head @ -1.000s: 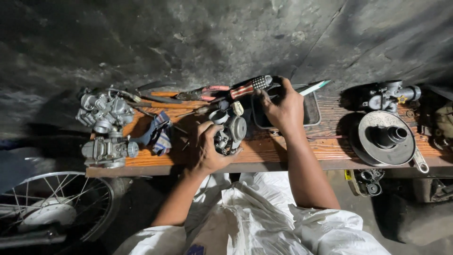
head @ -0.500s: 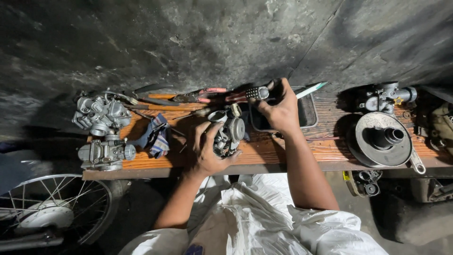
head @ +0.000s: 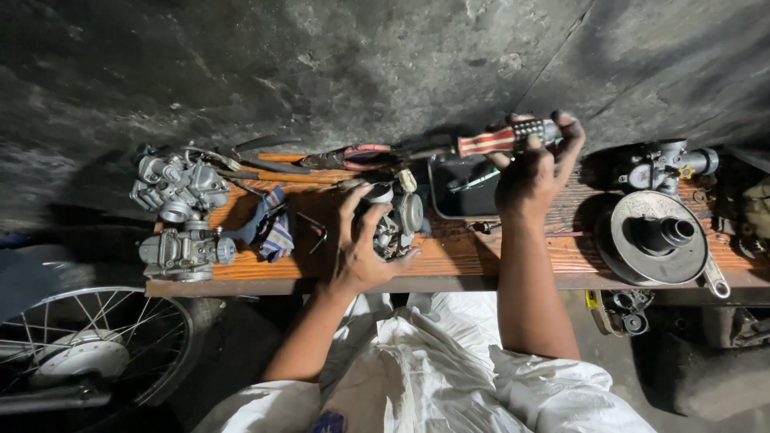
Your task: Servicing and disassembling a motorcycle carburetor unit on a low workbench
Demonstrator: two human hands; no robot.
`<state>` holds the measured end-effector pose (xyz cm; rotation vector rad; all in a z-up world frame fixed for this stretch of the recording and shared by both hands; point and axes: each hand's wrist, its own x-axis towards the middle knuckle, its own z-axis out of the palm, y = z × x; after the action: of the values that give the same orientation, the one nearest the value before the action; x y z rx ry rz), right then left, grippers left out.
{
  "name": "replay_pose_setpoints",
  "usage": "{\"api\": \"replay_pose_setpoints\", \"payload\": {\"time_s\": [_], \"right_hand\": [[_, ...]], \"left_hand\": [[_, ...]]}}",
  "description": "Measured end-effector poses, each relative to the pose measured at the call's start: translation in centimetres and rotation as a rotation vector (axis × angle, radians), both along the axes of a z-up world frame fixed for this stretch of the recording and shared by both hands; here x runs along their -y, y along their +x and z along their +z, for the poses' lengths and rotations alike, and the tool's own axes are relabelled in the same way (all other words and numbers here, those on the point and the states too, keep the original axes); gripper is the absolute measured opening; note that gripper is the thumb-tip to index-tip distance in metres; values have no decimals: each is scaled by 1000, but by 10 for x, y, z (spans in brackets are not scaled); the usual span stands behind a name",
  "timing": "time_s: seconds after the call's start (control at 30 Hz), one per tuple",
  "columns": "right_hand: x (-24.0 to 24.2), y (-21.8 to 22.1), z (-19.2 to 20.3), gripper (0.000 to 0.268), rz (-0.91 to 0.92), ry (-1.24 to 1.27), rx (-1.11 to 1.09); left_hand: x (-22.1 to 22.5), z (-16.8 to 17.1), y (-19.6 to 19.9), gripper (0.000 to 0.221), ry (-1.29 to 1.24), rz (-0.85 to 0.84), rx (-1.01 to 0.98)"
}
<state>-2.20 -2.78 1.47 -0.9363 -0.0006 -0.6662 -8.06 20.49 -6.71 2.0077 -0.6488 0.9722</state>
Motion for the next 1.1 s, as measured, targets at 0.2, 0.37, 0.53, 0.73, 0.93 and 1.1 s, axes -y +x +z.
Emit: {"api": "replay_pose_setpoints", "payload": {"time_s": [0.2,0.37,0.53,0.73,0.93,1.1], "right_hand": [[8,6,-32,48,-39,-26,179],[5,8,-44,47,-83,-94,254],[5,12,-54,49,-73,-116,265],[-6,8,-51,51,-105,-114,282],[-10,8,-44,53,-129,-158,305],[-23,3,-31,54,-273,-276,371]], "left_hand": [[5,-14,7,72,-30,21,5],[5,-13,9,74,-17,23,2],[7,-20,13,72,-48,-12,16],[7,-23,15,70,-36,1,30],[8,-20,14,69,-49,-11,49],[7,-19,15,68,-29,6,80]]}}
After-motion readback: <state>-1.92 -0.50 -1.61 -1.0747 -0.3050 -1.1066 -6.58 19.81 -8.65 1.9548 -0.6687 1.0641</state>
